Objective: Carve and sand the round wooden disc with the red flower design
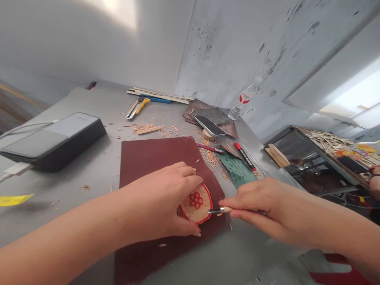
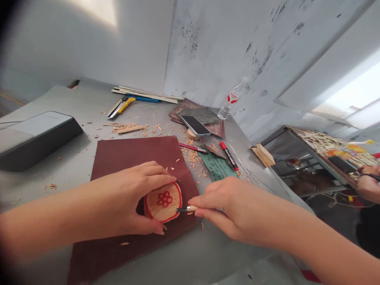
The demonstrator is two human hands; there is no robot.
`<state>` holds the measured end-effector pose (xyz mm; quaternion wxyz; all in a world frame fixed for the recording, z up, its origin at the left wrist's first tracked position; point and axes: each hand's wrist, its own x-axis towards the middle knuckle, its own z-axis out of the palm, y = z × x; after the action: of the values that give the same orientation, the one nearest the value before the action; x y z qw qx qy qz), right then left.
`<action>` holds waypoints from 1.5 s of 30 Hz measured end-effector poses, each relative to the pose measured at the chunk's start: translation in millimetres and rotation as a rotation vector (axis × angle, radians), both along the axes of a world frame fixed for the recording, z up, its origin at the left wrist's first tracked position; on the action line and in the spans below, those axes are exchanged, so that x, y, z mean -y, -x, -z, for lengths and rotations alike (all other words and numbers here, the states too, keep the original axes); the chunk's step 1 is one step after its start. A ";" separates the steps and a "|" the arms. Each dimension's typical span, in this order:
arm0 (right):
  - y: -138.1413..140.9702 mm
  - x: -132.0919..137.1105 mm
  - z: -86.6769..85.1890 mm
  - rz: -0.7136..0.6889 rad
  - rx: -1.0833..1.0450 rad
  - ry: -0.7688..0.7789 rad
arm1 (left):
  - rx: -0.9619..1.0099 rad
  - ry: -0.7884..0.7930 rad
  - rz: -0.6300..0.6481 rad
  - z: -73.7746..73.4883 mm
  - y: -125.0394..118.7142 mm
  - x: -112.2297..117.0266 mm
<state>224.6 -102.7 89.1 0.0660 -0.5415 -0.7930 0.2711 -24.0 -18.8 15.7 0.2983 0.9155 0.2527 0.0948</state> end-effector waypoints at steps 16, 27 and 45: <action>-10.8 3.0 22.5 -0.259 0.173 -0.021 | -0.044 0.009 0.016 0.7 1.1 -0.5; 10.1 14.4 34.6 -0.109 0.078 -0.002 | -0.081 0.018 0.021 -2.7 -0.3 -2.2; 5.9 9.7 -4.5 -0.124 0.234 0.012 | -0.062 -0.016 0.015 -0.7 1.9 1.2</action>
<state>218.7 -112.4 93.5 -0.0471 -0.5199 -0.8256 0.2142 -25.8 -20.1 16.4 0.2837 0.9223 0.2539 0.0663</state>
